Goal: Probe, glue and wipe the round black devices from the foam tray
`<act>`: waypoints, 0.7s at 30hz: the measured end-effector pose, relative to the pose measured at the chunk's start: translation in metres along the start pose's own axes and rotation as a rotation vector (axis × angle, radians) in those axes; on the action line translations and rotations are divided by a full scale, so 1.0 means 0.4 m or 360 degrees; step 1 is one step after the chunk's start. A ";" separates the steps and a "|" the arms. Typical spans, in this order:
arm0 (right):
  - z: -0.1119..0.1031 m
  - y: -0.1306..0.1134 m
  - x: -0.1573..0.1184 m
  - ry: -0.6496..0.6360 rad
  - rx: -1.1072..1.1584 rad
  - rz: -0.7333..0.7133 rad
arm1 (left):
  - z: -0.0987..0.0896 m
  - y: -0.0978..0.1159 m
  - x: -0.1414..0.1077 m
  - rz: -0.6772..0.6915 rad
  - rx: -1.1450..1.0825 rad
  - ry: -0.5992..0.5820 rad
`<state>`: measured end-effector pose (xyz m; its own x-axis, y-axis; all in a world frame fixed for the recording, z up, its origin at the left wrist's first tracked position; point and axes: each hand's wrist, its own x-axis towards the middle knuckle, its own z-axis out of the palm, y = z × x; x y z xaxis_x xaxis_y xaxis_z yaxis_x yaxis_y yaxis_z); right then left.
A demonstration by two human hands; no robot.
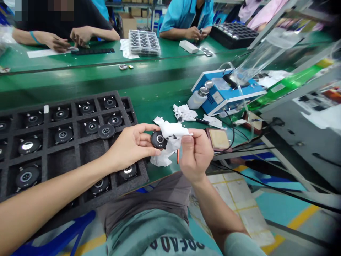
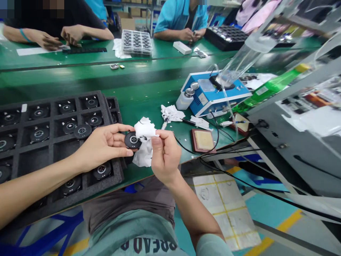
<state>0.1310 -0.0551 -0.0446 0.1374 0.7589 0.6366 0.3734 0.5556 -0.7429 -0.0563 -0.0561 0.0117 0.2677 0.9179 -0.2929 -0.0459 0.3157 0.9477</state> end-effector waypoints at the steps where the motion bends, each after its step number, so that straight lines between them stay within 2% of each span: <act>1: -0.001 0.002 -0.005 -0.0009 -0.0061 -0.0068 | 0.002 0.000 -0.001 -0.0003 0.0001 0.0016; 4: -0.004 0.005 -0.018 -0.0040 -0.0136 -0.0149 | 0.011 0.001 -0.001 -0.0010 -0.0024 0.0084; 7: 0.003 -0.003 -0.033 -0.0028 -0.0064 -0.0043 | 0.020 0.001 -0.001 -0.0016 -0.0041 0.0159; 11: 0.027 -0.018 -0.031 0.0013 0.0446 0.0508 | 0.027 -0.003 0.000 0.0026 -0.0008 0.0196; 14: 0.031 -0.015 0.011 0.0103 0.0977 0.0845 | 0.025 -0.005 0.000 0.0090 0.0068 0.0174; 18: -0.026 0.014 0.090 0.0223 0.1241 0.0965 | 0.016 -0.002 0.000 0.0172 0.0150 0.0202; 21: -0.100 0.057 0.131 0.0041 0.1206 0.1085 | 0.009 -0.002 0.001 0.0215 0.0112 0.0217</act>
<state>0.1833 -0.0161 -0.0200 0.1269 0.9916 0.0265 -0.4697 0.0836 -0.8788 -0.0528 -0.0567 0.0113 0.1307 0.9764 -0.1721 -0.0042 0.1742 0.9847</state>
